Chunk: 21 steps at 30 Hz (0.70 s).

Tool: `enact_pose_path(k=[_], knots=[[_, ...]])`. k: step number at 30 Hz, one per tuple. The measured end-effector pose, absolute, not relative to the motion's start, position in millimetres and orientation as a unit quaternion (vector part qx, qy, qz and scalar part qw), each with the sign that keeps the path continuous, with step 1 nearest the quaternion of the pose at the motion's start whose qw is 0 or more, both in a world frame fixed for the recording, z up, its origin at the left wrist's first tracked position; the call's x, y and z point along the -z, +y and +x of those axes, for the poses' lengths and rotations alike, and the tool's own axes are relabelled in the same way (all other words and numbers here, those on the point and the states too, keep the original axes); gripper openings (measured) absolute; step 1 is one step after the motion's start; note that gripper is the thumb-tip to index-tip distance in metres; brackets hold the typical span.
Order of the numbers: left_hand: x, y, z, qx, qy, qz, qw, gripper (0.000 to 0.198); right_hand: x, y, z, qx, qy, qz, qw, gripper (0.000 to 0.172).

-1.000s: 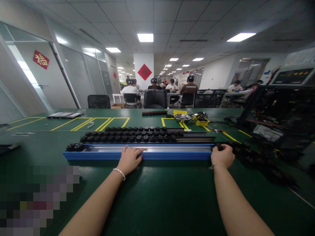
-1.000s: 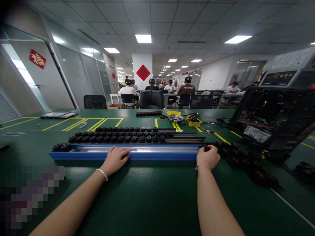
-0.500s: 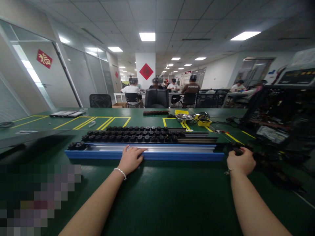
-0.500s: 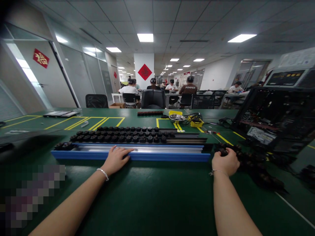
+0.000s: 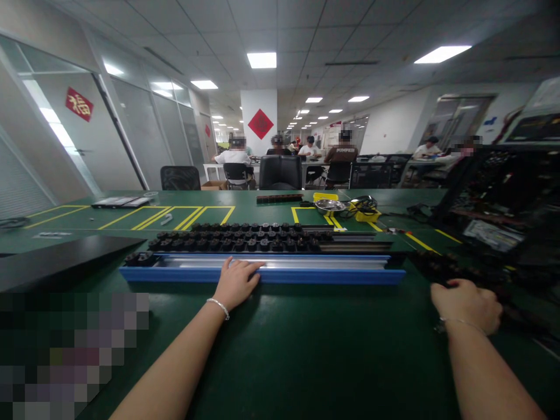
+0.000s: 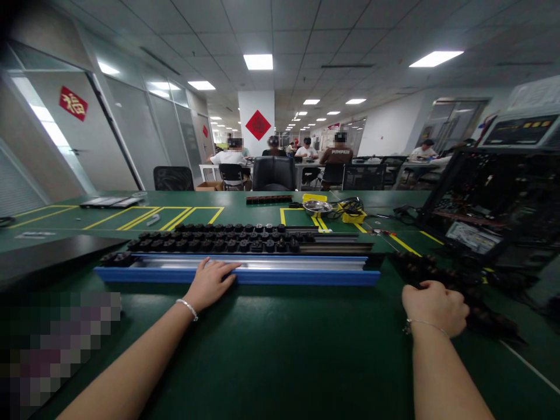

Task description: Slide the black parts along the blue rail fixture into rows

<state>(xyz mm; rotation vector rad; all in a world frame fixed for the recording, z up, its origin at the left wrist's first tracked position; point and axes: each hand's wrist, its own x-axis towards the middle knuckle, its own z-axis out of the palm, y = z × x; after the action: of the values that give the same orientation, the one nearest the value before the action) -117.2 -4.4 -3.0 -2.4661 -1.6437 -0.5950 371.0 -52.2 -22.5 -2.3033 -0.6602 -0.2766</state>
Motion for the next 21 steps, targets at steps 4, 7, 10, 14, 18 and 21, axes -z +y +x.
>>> enact_pose_path(k=[4,7,10,14,18,21], knots=[[2.6,-4.3,-118.9,0.203,-0.538,-0.817,0.046,0.037,28.6,-54.5,384.9,0.054,-0.199,-0.915,0.347,0.036],[1.2,-3.7,-120.0,0.211,-0.547,-0.809,0.049,0.039,30.6,-52.9,390.2,0.044,-0.189,-0.917,0.348,0.035],[-0.6,-2.8,-121.8,0.231,-0.551,-0.800,0.055,0.038,29.2,-52.3,393.9,0.026,-0.176,-0.928,0.326,0.041],[-4.3,-0.3,-128.4,0.289,-0.559,-0.774,0.073,0.035,21.3,-54.0,387.0,0.062,-0.170,-0.945,0.272,0.051],[-10.0,6.9,-143.7,0.333,-0.617,-0.707,0.093,0.034,9.0,-47.8,350.0,0.194,-0.292,-0.883,0.311,0.034],[-15.4,15.5,-161.6,0.347,-0.673,-0.646,0.096,0.035,3.9,-33.4,305.5,0.248,-0.466,-0.778,0.341,0.031]])
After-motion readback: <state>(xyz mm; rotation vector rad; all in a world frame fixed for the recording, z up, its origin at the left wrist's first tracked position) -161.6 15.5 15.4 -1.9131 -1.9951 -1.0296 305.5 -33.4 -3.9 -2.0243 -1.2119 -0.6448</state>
